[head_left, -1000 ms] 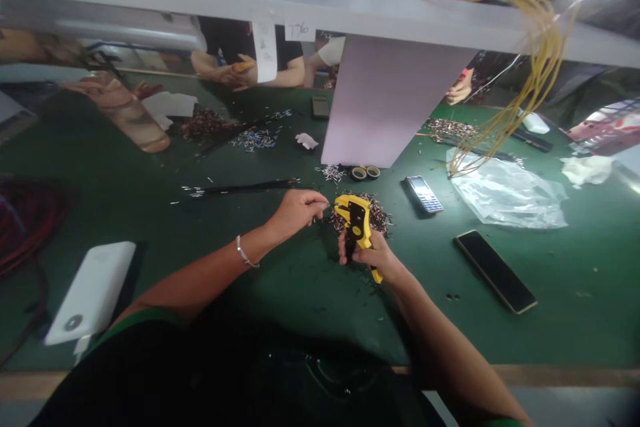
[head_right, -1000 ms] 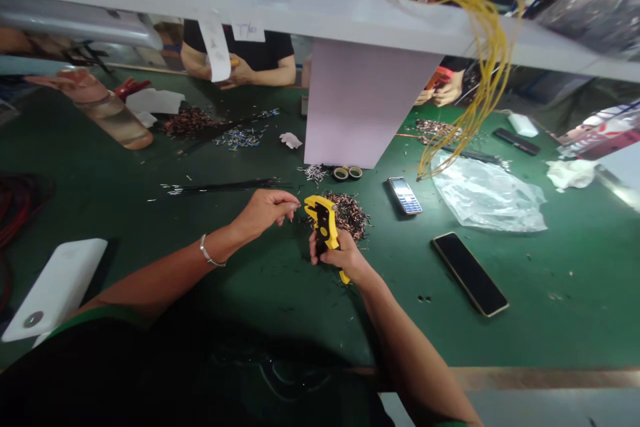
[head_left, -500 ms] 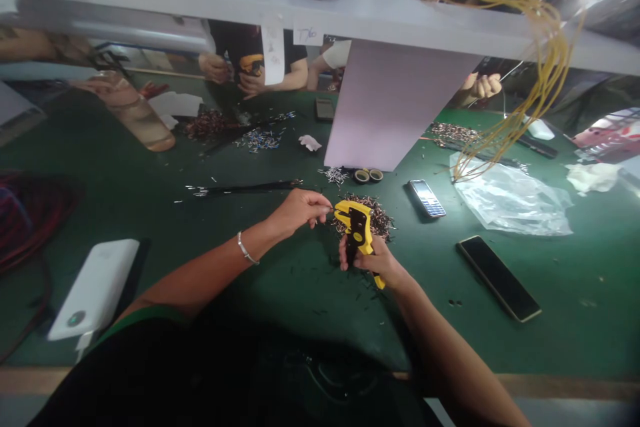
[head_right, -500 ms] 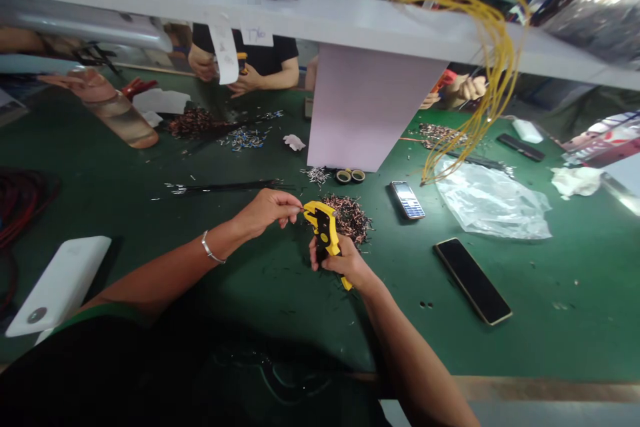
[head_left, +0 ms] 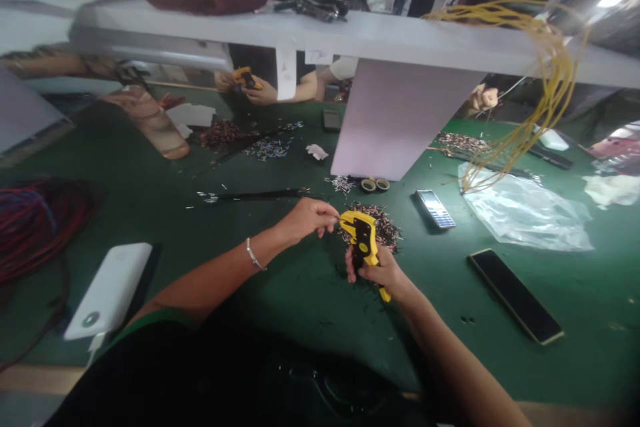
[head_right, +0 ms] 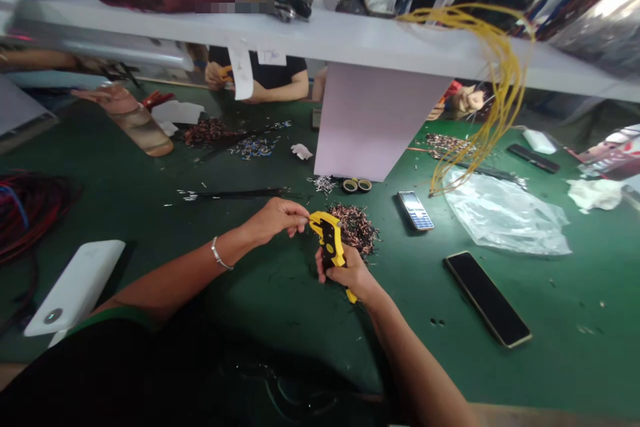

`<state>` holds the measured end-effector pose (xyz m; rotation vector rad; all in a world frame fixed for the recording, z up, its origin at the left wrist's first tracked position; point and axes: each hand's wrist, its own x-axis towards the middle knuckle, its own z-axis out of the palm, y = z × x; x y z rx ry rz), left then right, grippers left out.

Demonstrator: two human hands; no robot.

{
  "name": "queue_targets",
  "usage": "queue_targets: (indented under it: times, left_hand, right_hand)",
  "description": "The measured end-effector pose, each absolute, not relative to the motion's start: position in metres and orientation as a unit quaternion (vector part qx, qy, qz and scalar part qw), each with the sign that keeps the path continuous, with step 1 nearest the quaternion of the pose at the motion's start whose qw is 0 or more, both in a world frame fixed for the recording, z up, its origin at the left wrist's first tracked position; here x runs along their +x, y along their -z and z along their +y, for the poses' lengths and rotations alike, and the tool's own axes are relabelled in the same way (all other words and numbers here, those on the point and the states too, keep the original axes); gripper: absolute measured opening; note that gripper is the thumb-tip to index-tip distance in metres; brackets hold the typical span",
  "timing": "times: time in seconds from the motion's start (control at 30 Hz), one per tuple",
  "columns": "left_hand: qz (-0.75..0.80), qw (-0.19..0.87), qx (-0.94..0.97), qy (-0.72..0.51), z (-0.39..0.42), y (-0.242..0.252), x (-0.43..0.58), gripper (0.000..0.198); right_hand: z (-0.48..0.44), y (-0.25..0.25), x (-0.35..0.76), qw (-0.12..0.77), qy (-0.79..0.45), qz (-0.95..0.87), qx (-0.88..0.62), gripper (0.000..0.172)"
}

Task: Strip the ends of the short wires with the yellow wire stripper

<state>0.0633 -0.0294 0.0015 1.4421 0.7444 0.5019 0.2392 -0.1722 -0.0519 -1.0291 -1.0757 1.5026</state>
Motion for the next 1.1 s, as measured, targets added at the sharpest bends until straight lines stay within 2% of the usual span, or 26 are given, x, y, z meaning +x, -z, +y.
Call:
queue_targets:
  times: [0.43, 1.1]
  left_hand:
    - [0.322, 0.649, 0.658, -0.207, -0.028, -0.004, 0.06, 0.015]
    - [0.327, 0.652, 0.654, -0.201, -0.011, 0.009, 0.058, 0.006]
  right_hand:
    - [-0.174, 0.056, 0.225, 0.497, -0.58, -0.435, -0.477, 0.02]
    - [-0.171, 0.042, 0.21, 0.485, -0.578, -0.397, -0.523, 0.022]
